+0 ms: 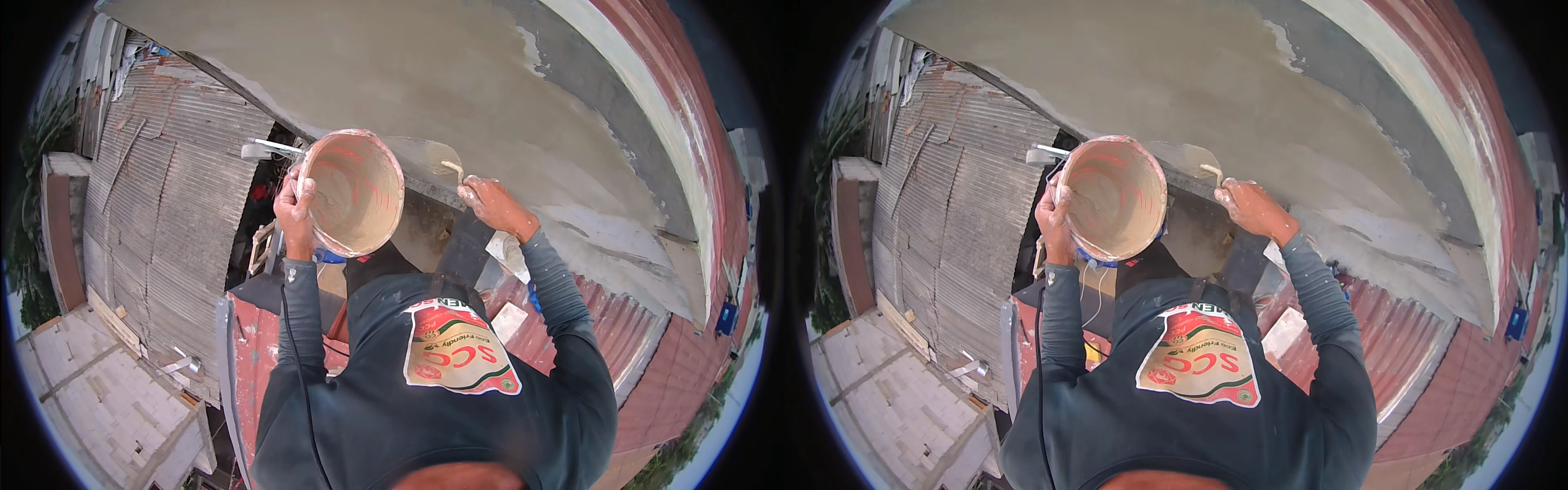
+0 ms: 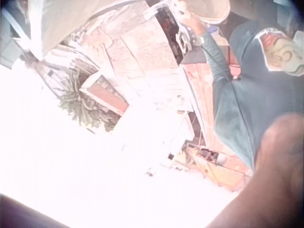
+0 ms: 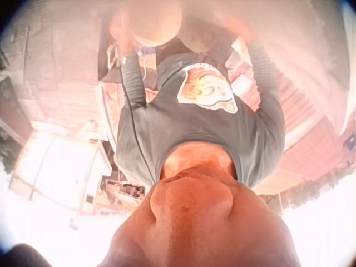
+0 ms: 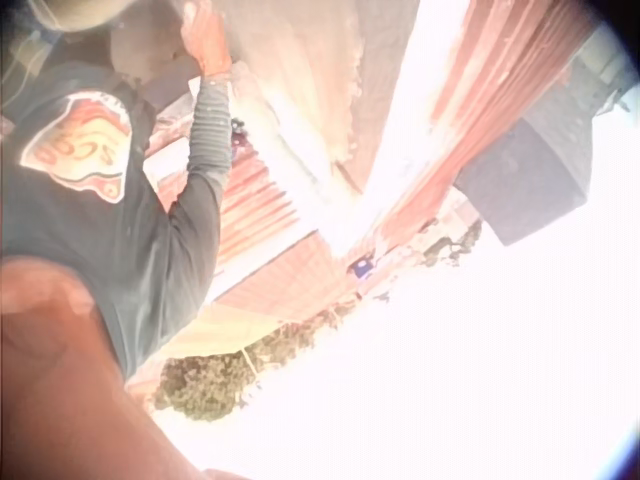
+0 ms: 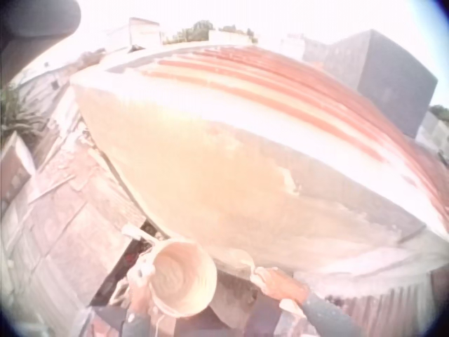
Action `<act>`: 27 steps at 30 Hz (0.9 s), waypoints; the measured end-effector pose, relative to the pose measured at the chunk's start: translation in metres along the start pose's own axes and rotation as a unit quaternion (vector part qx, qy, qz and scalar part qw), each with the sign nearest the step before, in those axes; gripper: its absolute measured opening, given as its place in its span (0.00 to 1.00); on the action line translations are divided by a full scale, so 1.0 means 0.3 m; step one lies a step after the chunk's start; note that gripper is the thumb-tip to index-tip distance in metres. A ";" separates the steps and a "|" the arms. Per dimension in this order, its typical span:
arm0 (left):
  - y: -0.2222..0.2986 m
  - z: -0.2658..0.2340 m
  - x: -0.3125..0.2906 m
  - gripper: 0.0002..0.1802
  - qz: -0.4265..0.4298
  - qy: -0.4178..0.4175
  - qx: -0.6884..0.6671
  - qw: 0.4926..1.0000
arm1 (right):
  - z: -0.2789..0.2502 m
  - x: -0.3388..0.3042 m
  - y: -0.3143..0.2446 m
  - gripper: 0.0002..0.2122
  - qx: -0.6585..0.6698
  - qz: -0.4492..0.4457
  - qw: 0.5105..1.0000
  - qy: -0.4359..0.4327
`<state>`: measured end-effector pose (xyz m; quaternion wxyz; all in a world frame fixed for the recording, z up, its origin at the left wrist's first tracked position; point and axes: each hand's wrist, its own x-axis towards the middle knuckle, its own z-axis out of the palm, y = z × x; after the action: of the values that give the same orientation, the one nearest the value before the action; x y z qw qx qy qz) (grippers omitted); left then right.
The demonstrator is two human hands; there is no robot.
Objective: The person applies plaster to a concrete wall using a trowel, repeatedly taking plaster from a bucket and spreading it across the wall surface to smooth it.
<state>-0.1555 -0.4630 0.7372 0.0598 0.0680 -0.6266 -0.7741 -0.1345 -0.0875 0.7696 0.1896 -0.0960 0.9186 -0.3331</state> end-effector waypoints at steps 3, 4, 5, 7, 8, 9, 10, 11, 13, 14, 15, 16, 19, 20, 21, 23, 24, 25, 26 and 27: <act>0.023 0.008 0.026 0.23 -0.003 -0.002 -0.022 1.000 | -0.029 0.029 -0.029 0.19 0.025 0.031 0.998 -0.057; 0.035 0.018 0.036 0.23 -0.008 -0.003 -0.046 0.999 | -0.042 0.033 -0.044 0.19 0.049 0.052 0.994 -0.086; 0.046 0.031 0.045 0.23 -0.013 -0.005 -0.070 0.997 | -0.033 0.024 -0.039 0.19 0.108 0.089 0.983 -0.121; 0.042 0.061 0.058 0.21 0.015 0.045 -0.059 0.997 | 0.000 -0.026 -0.026 0.18 0.223 0.163 0.942 -0.188; 0.028 0.069 0.067 0.21 0.020 0.063 -0.061 0.996 | 0.018 -0.049 -0.039 0.17 0.276 0.185 0.921 -0.203; 0.014 0.079 0.078 0.20 0.024 0.080 -0.063 0.994 | 0.043 -0.074 -0.063 0.16 0.329 0.207 0.896 -0.216; -0.004 0.096 0.093 0.19 0.052 0.092 -0.082 0.991 | 0.066 -0.094 -0.088 0.16 0.379 0.227 0.868 -0.227; -0.009 0.106 0.105 0.18 0.051 0.099 -0.080 0.990 | 0.098 -0.108 -0.105 0.16 0.436 0.228 0.840 -0.230; -0.011 0.119 0.125 0.18 0.051 0.113 -0.076 0.989 | 0.127 -0.115 -0.128 0.16 0.499 0.203 0.805 -0.247; 0.000 0.127 0.129 0.18 0.045 0.119 -0.075 0.989 | 0.114 -0.115 -0.136 0.16 0.498 0.199 0.810 -0.237; -0.004 0.120 0.136 0.19 0.031 0.111 -0.086 0.990 | 0.091 -0.114 -0.146 0.16 0.496 0.195 0.815 -0.227; -0.003 0.109 0.150 0.20 0.019 0.102 -0.096 0.990 | 0.065 -0.108 -0.156 0.16 0.494 0.190 0.821 -0.215; 0.013 0.096 0.172 0.23 -0.007 0.047 -0.126 0.991 | -0.026 -0.068 -0.117 0.16 0.402 0.137 0.900 -0.101; 0.033 0.099 0.168 0.22 -0.020 0.020 -0.142 0.989 | -0.056 -0.054 -0.083 0.18 0.365 0.131 0.919 -0.075; 0.043 0.100 0.169 0.22 -0.033 -0.006 -0.158 0.987 | -0.087 -0.038 -0.061 0.18 0.327 0.127 0.935 -0.060; 0.043 0.088 0.176 0.23 -0.056 -0.047 -0.180 0.981 | -0.138 -0.017 -0.030 0.18 0.248 0.119 0.961 -0.032; 0.046 0.083 0.173 0.23 -0.072 -0.062 -0.194 0.976 | -0.149 -0.020 -0.012 0.18 0.255 0.118 0.959 -0.036; 0.049 0.078 0.173 0.23 -0.087 -0.075 -0.208 0.971 | -0.152 -0.019 0.006 0.18 0.263 0.117 0.957 -0.043; 0.041 0.076 0.179 0.22 -0.108 -0.092 -0.253 0.957 | -0.155 -0.022 0.021 0.18 0.270 0.116 0.954 -0.050; 0.038 0.079 0.177 0.22 -0.116 -0.080 -0.267 0.953 | -0.154 -0.040 0.029 0.18 0.288 0.124 0.947 -0.062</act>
<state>-0.2120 -0.4520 0.7516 -0.0648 0.0592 -0.3878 -0.9176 -0.1431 -0.0508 0.8000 0.3060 0.0570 0.7745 -0.5507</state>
